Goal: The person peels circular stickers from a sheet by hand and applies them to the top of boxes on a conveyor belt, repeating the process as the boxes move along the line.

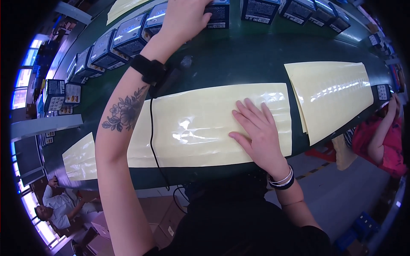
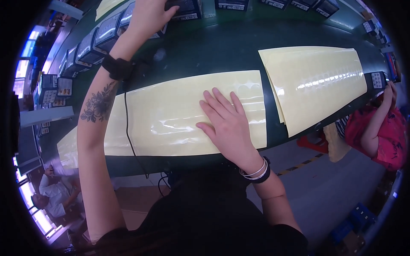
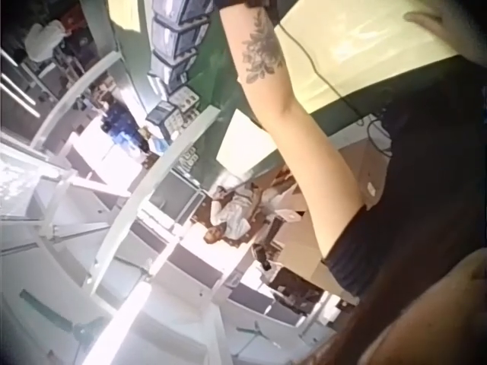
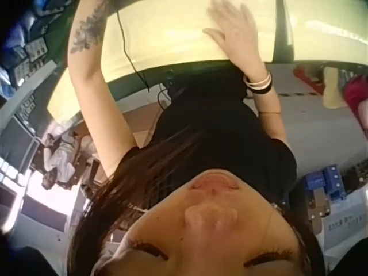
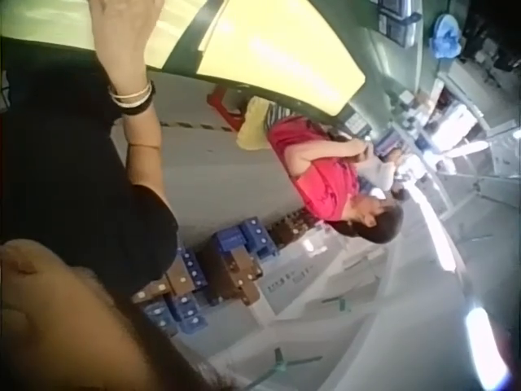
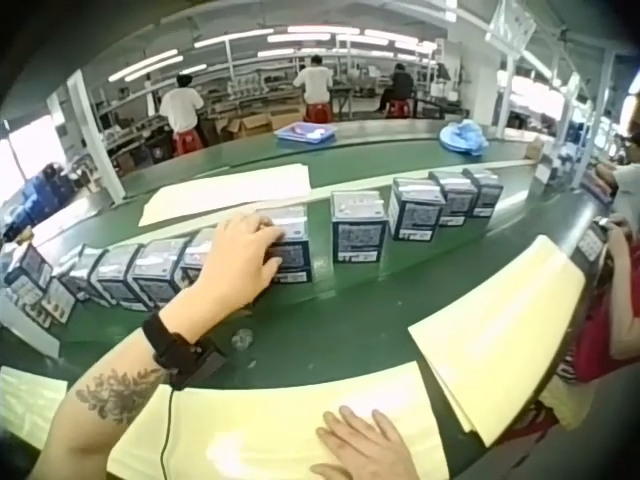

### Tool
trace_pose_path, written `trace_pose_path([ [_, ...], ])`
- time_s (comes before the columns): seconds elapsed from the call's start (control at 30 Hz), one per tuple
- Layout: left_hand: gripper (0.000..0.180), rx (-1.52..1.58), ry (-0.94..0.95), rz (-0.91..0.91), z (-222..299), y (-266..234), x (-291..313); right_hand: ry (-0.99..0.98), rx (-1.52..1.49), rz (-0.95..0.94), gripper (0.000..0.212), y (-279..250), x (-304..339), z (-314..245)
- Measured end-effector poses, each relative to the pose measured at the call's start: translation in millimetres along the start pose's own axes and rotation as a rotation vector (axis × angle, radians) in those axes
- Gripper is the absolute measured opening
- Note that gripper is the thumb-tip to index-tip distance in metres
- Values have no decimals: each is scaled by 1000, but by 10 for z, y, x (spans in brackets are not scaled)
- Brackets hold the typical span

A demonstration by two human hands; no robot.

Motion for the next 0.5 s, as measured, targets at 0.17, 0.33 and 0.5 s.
trace_pose_path([
  [0.17, 20, 191, 387, 42, 690, -333, 966, -11, 99, -31, 40, 59, 48, 129],
  [0.33, 21, 345, 379, -259, 947, -367, 1810, -71, 118, -8, 37, 101, 32, 71],
  [0.5, 22, 417, 301, -97, 968, -332, 1925, -82, 147, 14, 36, 91, 23, 74],
])
Point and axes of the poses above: each hand's wrist, its own x-axis away from the middle knuckle, its own y-axis out of the palm, z = x × y, the point moved 4 cm from there along -x, towards the middle knuckle, and after that the axes turned 15 degrees about -x, right-handed, at the moved point
